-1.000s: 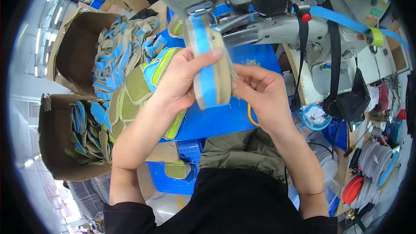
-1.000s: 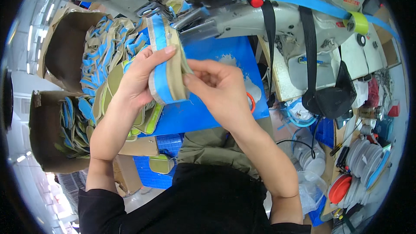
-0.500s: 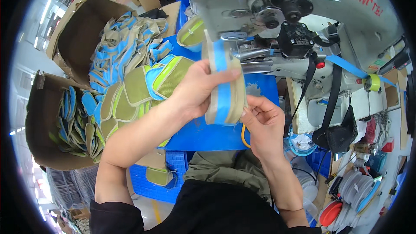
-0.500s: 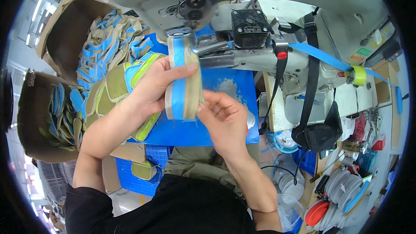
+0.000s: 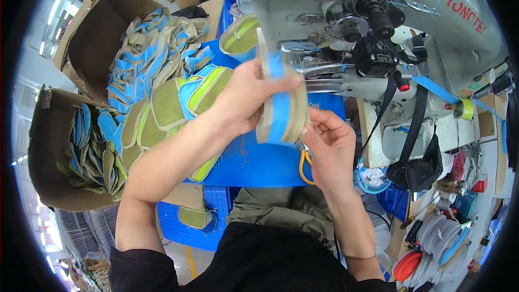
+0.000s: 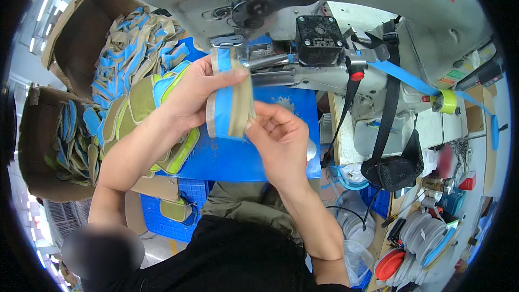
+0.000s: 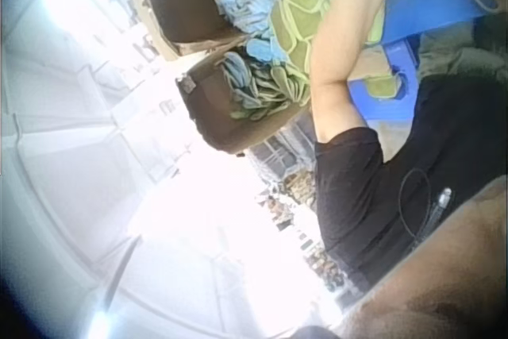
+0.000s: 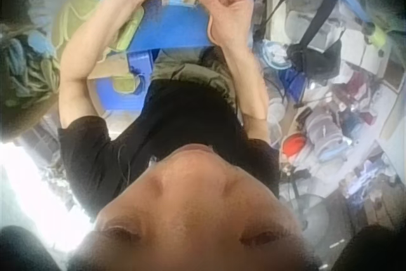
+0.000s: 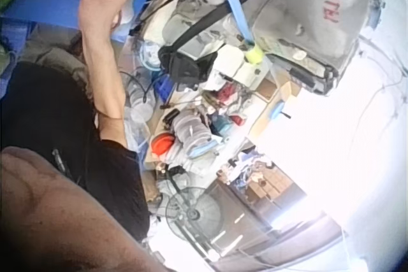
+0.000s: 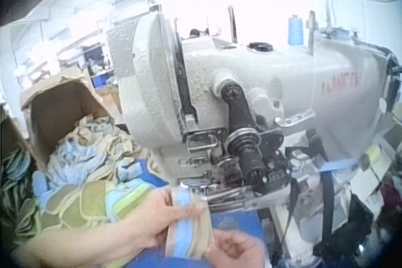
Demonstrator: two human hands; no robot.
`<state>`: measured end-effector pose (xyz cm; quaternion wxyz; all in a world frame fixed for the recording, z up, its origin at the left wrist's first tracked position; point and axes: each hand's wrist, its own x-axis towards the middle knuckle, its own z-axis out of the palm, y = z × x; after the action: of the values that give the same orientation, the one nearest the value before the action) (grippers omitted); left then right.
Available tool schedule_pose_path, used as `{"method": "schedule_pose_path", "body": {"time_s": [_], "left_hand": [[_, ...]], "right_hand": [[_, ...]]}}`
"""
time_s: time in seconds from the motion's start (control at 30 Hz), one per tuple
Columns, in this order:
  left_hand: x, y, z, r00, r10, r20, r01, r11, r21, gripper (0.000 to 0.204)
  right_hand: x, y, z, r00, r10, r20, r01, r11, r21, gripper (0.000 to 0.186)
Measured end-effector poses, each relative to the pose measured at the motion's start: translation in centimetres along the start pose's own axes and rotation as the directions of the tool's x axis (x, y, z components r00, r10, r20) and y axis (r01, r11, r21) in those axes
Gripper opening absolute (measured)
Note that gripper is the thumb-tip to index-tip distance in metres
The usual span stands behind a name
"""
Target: The person aligns blue and green fabric pieces under a sewing machine presser foot and guides them through the machine to stitch the edges. They repeatedly pick up fabric pieces, position them for sewing, and trim excess thread using scissors.
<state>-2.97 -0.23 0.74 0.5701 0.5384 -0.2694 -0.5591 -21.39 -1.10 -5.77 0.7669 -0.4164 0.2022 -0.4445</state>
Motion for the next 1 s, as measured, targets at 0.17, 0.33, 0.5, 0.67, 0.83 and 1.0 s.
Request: {"method": "schedule_pose_path", "body": {"time_s": [0.17, 0.33, 0.5, 0.67, 0.83, 1.0], "left_hand": [[-1.9, -0.1, 0.3, 1.000, -0.019, 0.006, 0.019, 0.998, -0.052, 0.040], [-3.1, -1.5, -0.2, 0.995, -0.092, 0.037, 0.095, 0.992, -0.086, 0.034], [-2.5, -1.3, 0.6, 0.995, -0.091, 0.034, 0.094, 0.992, -0.085, 0.030], [-2.2, -1.2, 0.4, 0.996, -0.079, 0.033, 0.082, 0.993, -0.090, 0.030], [-0.9, -0.6, 0.1, 0.998, -0.047, 0.036, 0.049, 0.997, -0.064, 0.019], [-0.6, 0.2, 0.7, 0.999, -0.034, -0.001, 0.034, 0.997, -0.067, 0.019]], "right_hand": [[0.7, -1.0, 0.7, 0.999, 0.021, -0.043, -0.022, 1.000, -0.017, 0.025], [1.2, -0.3, -0.1, 1.000, -0.026, -0.017, 0.022, 0.979, -0.205, 0.025], [0.9, -0.3, -0.4, 0.999, -0.032, -0.031, 0.026, 0.985, -0.172, 0.025], [0.5, -0.2, 0.0, 0.998, -0.035, -0.042, 0.027, 0.985, -0.167, 0.024], [1.7, -0.3, 0.5, 0.998, -0.049, -0.044, 0.042, 0.989, -0.139, 0.024], [2.4, 0.2, 0.5, 0.994, -0.091, -0.054, 0.082, 0.984, -0.156, 0.024]]}}
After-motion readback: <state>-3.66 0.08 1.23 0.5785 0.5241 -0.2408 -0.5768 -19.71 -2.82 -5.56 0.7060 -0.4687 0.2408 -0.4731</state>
